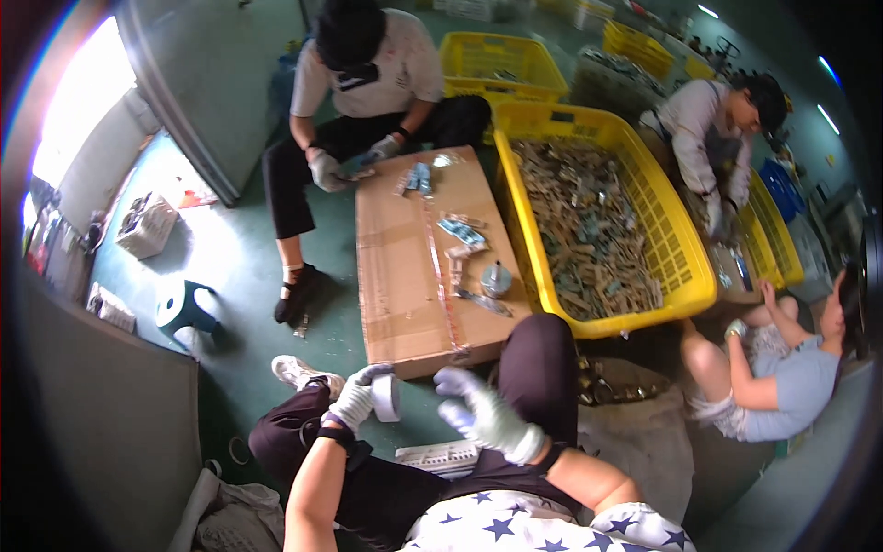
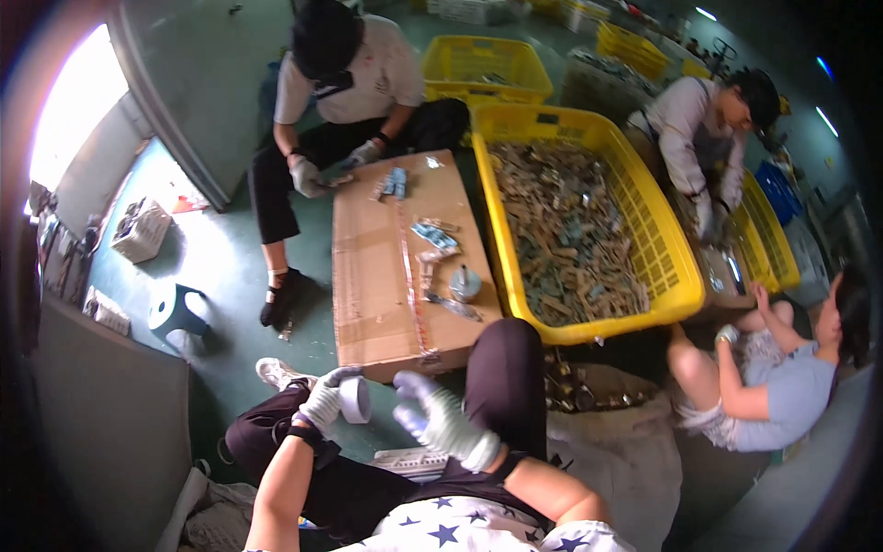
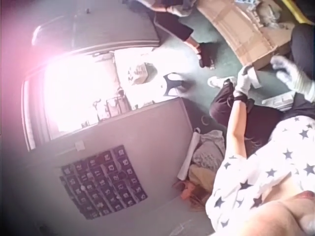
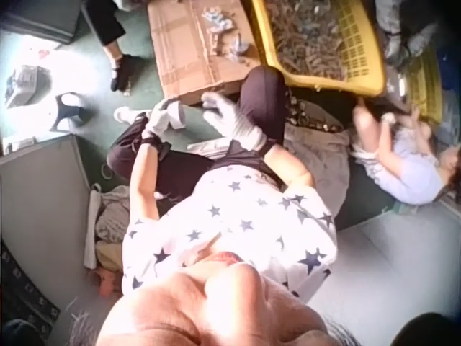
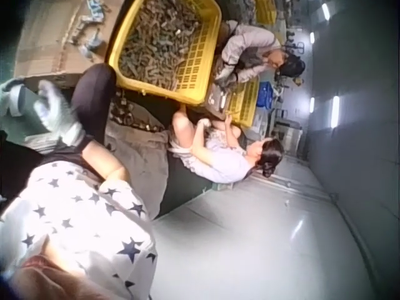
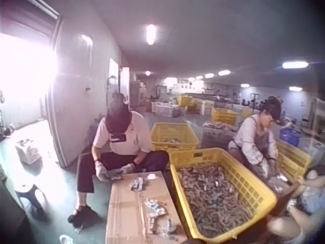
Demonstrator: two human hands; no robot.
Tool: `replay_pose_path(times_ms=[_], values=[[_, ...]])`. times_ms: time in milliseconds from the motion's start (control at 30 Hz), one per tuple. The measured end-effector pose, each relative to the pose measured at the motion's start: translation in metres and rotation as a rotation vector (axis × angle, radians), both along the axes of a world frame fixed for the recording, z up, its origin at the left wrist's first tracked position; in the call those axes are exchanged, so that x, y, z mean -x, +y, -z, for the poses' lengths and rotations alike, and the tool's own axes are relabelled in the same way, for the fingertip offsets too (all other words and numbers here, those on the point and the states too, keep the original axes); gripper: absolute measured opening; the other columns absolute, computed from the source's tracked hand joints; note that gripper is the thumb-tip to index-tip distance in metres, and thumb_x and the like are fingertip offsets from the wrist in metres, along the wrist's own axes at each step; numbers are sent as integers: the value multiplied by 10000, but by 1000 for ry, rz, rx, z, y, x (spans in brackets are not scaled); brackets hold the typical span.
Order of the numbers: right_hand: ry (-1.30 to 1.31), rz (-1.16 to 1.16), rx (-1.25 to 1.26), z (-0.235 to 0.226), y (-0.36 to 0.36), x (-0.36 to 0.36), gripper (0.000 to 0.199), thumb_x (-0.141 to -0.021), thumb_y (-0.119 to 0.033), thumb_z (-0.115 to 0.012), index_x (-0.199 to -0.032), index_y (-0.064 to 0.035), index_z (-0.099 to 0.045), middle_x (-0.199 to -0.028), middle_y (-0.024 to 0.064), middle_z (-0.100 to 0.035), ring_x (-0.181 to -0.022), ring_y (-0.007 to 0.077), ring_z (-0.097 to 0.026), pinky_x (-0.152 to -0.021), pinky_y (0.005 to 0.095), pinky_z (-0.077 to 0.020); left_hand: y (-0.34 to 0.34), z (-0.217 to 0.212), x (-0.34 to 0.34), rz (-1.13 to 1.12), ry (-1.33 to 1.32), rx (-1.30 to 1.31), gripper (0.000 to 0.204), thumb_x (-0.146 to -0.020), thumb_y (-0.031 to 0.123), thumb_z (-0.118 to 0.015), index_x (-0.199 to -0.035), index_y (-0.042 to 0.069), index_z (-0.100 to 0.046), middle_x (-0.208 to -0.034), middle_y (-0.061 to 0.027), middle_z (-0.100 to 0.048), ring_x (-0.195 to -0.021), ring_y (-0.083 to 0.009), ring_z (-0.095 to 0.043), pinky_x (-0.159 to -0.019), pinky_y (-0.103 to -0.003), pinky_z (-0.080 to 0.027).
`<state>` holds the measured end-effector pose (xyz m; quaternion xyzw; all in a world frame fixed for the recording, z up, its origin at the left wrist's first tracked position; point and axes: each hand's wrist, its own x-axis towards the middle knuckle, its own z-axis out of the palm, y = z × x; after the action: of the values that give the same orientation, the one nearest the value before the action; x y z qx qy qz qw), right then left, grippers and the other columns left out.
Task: Manually assembling plastic laundry clips and sorting them into baskets in a factory setting.
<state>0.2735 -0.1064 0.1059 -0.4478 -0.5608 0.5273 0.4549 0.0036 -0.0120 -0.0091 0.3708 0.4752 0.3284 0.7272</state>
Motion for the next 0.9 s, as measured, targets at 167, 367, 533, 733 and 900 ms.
replay_pose_path(times_ms=[167,367,533,733,900], values=[[-5,693,-73,-28,-15,-145,159,-945,-44,-547,-1100,-52,-579,-1030,52,-641,-892,124,-616,-852,277,-491,-2,-7,-6,-60,1,75,280,-868,-28,-635,-1118,95,-661,-990,-16,-668,-863,-131,-628,-759,-285,-527],[-286,780,4,18,-19,-234,336,-887,-74,-636,-1205,-48,-529,-1000,29,-586,-824,89,-570,-740,262,-503,0,-4,-15,-75,15,149,228,-859,18,-662,-1076,88,-680,-969,-32,-683,-824,-140,-649,-727,-296,-548],[-566,277,-275,-49,97,-180,574,-790,-103,-724,-1301,-74,-466,-1244,137,-531,-872,265,-629,-720,328,-540,5,-10,-8,-138,-106,308,233,-836,-10,-669,-1065,29,-682,-992,-76,-689,-843,-182,-670,-741,-312,-573],[-996,-227,-230,3,224,-160,377,-843,-242,-635,-1167,-59,-576,-1036,167,-625,-951,354,-618,-830,417,-500,14,-16,-19,-189,-137,406,283,-785,-61,-701,-1048,43,-690,-982,-68,-692,-828,-178,-674,-735,-304,-562],[-943,13,-302,-22,300,-162,141,-835,-122,-605,-969,-78,-622,-957,150,-653,-892,347,-633,-801,417,-514,9,-33,-26,-125,42,267,234,-836,-21,-681,-1051,68,-694,-906,-16,-679,-774,-127,-646,-692,-283,-549]])
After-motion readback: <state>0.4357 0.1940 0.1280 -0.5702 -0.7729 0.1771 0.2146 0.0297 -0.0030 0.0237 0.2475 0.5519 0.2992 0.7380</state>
